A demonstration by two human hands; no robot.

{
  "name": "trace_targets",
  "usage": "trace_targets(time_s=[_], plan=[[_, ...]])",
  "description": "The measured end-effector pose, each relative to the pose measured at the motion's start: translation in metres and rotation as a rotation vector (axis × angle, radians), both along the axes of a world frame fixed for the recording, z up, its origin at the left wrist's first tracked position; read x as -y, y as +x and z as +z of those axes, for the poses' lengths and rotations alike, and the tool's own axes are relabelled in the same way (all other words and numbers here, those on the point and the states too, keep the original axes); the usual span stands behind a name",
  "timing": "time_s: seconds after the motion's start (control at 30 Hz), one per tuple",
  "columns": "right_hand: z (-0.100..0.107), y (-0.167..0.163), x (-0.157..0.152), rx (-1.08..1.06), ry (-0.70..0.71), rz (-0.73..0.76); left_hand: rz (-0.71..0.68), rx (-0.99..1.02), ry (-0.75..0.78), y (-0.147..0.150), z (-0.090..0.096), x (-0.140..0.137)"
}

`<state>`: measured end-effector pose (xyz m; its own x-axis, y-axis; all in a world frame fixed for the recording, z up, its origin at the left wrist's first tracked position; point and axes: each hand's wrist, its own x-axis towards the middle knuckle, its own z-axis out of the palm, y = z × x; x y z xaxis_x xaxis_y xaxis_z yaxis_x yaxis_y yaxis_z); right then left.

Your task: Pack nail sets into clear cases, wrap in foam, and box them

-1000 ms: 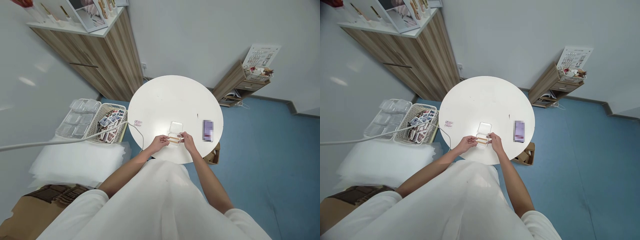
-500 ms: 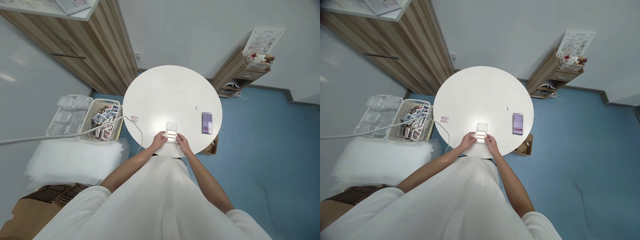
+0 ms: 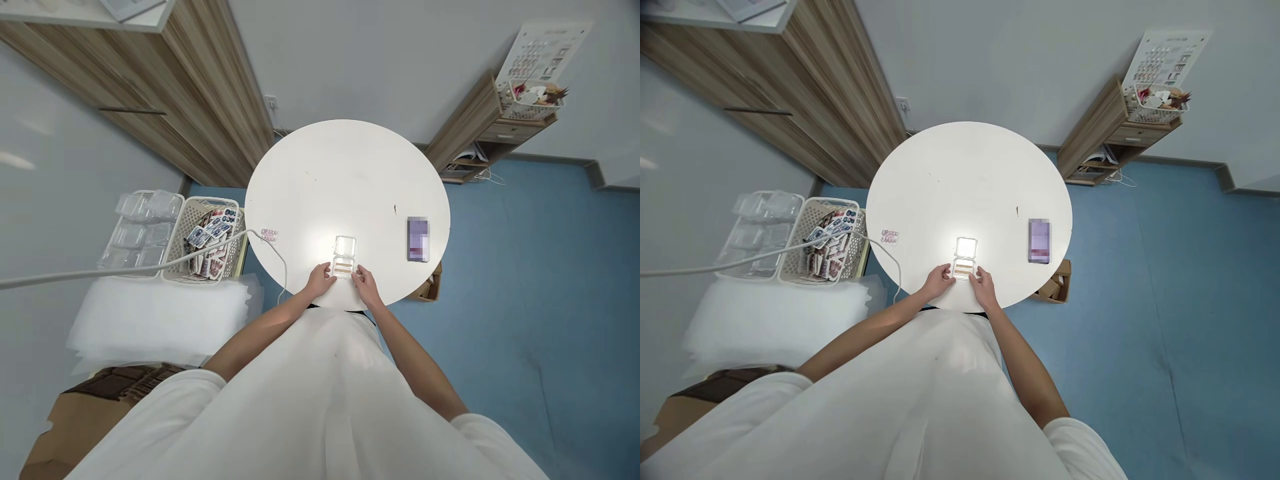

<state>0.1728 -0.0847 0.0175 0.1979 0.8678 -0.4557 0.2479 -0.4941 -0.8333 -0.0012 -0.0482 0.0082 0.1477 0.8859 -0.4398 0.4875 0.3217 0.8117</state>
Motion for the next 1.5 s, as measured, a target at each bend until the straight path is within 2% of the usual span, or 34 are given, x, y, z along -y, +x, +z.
trace_targets(time_s=[0.2,0.57,0.87,1.1,1.33,1.5], plan=[[0.002,0.0,0.001,-0.045,-0.014,0.046,-0.032,0.1,-0.014,0.004,0.003,0.004],[-0.003,0.016,-0.031,-0.043,-0.024,0.016,0.036,0.164,-0.014,0.029,0.009,-0.018],[-0.003,0.024,-0.039,-0.075,-0.021,0.062,0.165,0.1,-0.029,0.039,0.009,-0.017],[-0.003,0.026,-0.037,-0.068,-0.003,0.086,0.156,0.047,-0.001,0.042,0.007,-0.014],[-0.004,0.027,-0.036,-0.08,-0.027,0.062,0.184,0.004,-0.032,0.032,0.007,-0.006],[0.008,0.027,-0.034,0.021,-0.032,-0.09,0.238,-0.029,-0.007,0.003,0.007,-0.008]])
